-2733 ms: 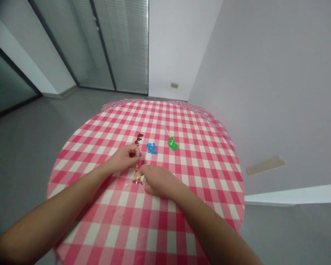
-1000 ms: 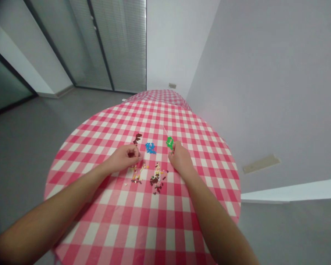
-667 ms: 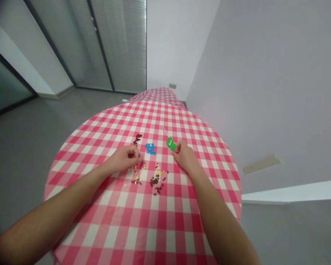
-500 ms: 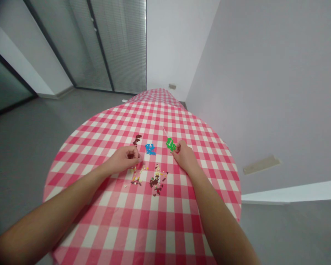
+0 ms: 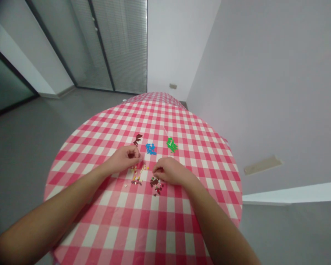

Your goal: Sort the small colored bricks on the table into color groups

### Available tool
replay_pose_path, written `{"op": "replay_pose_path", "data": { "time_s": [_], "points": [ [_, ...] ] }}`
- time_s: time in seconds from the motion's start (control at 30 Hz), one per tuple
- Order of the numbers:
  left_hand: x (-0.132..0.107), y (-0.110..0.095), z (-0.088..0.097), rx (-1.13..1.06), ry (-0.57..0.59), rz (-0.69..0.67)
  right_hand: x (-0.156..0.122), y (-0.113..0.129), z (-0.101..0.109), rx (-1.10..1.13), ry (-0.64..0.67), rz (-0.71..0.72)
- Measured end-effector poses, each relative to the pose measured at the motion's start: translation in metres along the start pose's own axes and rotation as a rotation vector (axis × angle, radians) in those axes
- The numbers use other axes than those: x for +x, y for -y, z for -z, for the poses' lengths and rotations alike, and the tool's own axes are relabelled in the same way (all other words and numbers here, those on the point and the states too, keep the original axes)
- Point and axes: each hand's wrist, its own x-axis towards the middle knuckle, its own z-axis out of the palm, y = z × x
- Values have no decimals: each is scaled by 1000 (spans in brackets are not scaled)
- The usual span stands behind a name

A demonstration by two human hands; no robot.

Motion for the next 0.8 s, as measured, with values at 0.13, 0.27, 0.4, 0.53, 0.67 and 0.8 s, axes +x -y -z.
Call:
{"op": "replay_pose_path", "data": {
  "time_s": [0.13, 0.27, 0.4, 0.53, 0.67, 0.8],
  "points": [
    [1, 3, 0, -15, 4, -7, -1, 5, -2, 46, 91, 49],
    [2, 2, -1, -25, 6, -12, -1, 5, -3, 18, 91, 73],
    [2, 0, 0, -24, 1, -5, 0, 10, -5, -18, 95, 75],
    [1, -2, 0, -25, 4, -4, 0, 14, -7, -66, 75, 68],
    [1, -3, 0, -20, 6, 3, -1, 14, -7, -88, 80, 59],
    [1, -2, 0, -29, 7, 7, -1, 14, -8, -92, 95, 66]
  ]
}}
